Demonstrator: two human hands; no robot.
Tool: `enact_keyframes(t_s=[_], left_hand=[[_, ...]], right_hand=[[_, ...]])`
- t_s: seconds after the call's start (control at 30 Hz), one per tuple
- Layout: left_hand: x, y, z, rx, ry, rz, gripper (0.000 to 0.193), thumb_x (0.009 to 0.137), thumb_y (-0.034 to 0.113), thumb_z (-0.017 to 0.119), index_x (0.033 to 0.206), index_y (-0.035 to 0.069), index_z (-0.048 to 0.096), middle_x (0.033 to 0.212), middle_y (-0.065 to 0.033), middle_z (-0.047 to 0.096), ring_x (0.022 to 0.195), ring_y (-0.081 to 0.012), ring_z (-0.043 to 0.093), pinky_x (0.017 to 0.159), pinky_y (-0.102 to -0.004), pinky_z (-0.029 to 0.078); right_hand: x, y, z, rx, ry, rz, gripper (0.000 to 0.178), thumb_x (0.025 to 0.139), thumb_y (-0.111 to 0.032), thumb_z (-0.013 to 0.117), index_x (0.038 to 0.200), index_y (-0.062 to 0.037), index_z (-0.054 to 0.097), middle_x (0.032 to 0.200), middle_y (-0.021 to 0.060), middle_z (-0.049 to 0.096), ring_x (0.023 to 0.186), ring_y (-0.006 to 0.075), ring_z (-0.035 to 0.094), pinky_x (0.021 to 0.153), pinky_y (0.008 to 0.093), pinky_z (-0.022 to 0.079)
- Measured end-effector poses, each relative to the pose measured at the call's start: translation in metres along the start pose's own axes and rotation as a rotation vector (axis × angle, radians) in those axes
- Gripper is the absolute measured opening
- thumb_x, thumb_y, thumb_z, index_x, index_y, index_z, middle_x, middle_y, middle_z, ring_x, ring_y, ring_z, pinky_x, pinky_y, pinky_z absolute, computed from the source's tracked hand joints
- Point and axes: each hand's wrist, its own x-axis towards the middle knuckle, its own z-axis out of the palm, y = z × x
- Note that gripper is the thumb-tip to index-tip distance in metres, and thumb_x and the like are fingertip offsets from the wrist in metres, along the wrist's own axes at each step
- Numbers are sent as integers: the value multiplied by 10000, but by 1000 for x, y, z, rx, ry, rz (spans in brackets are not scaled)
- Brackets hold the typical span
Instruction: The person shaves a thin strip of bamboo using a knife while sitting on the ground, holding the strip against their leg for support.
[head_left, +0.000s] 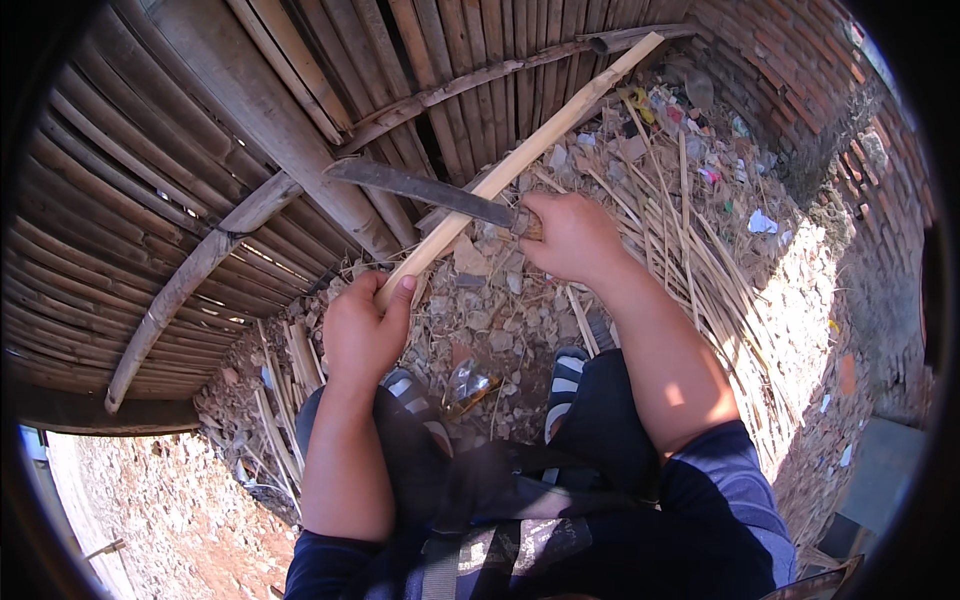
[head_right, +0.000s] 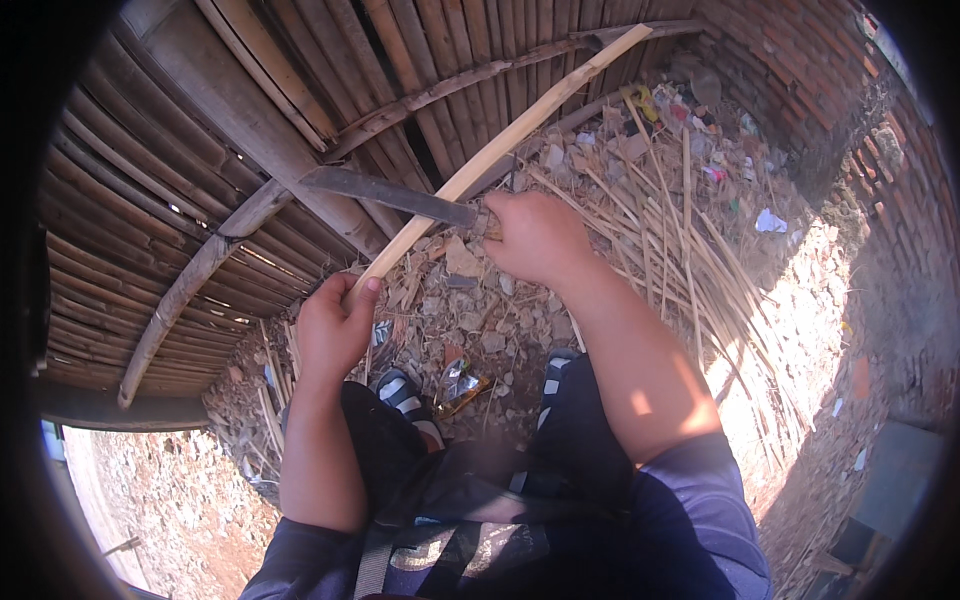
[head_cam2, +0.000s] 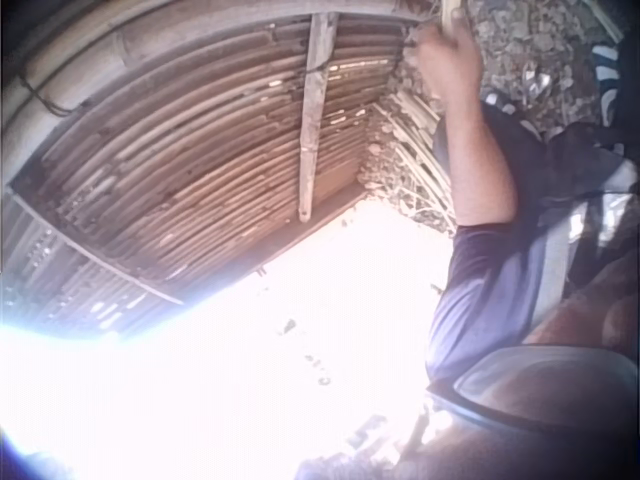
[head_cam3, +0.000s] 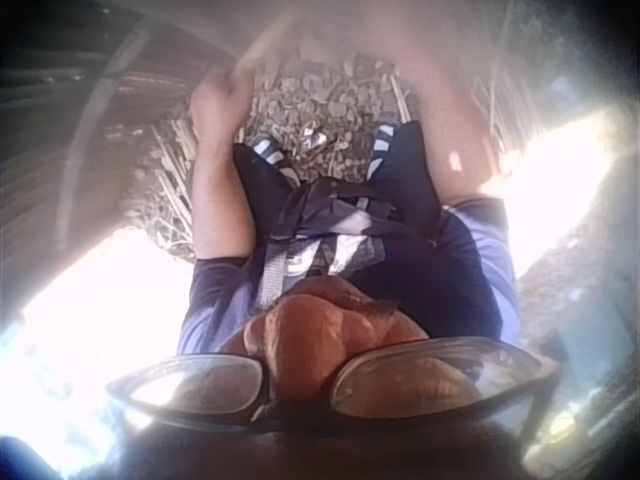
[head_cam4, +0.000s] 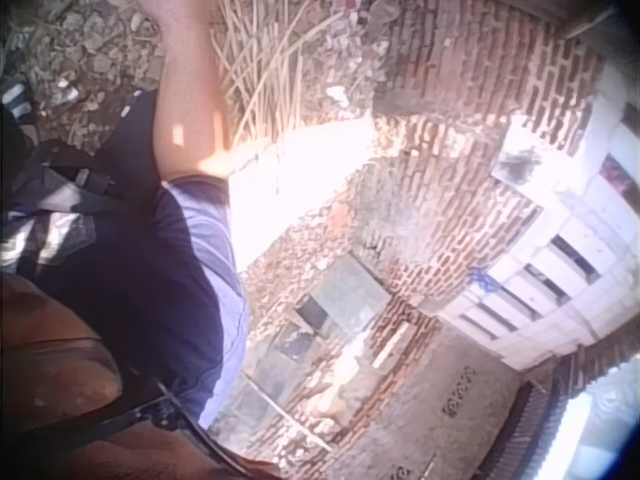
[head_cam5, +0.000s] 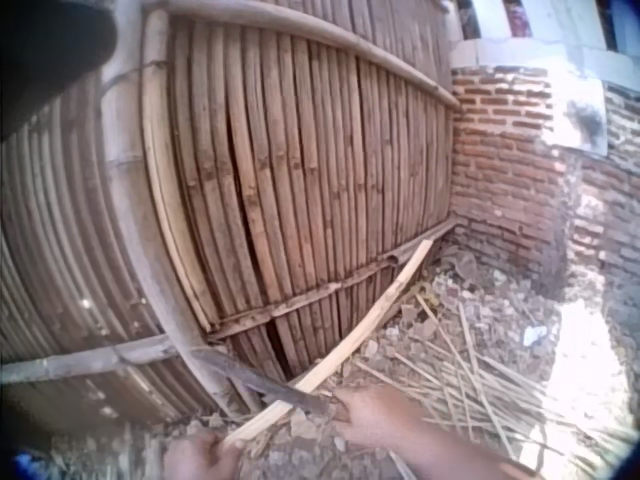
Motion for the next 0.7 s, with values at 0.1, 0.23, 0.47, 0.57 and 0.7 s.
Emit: enact_keyframes(t_s=[0.1, 0.23, 0.47, 0.57, 0.7], left_hand=[[-1, 1, 0, -9, -19, -1, 433, 928, 460, 707, 986, 32, 738, 759, -197, 708, 750, -376, 719, 707, -455, 557], [0, -2, 0, -10, -33, -1, 436, 926, 464, 708, 990, 34, 732, 768, -189, 711, 749, -373, 718, 705, -454, 555], [1, -4, 9, 59, -23, 31, 442, 925, 479, 702, 1031, 51, 723, 847, -179, 733, 794, -383, 722, 731, -479, 558], [2, -8, 10, 97, -25, 30, 444, 924, 488, 700, 1039, 60, 725, 850, -177, 735, 806, -385, 722, 739, -482, 559], [0, -4, 10, 87, -4, 35, 421, 922, 444, 719, 1006, 31, 729, 771, -196, 709, 761, -379, 718, 718, -451, 548]], right_hand=[[-2, -7, 2, -34, -67, -104, 343, 782, -270, 747, 1083, -111, 706, 918, 180, 727, 932, 381, 707, 811, 503, 567], [-3, 5, 1, 52, -30, -50, 362, 783, -278, 753, 1102, -109, 715, 922, 186, 725, 932, 377, 708, 817, 488, 569], [13, 36, 13, 123, 52, 62, 368, 770, -272, 762, 1086, -88, 716, 852, 196, 710, 868, 414, 690, 778, 500, 553], [10, 14, 13, 42, -85, 118, 413, 801, -266, 736, 1180, -108, 694, 1016, 201, 727, 979, 385, 700, 851, 490, 564], [8, 0, 23, 24, -97, -48, 408, 781, -272, 740, 1150, -102, 704, 974, 203, 723, 947, 397, 697, 831, 500, 558]])
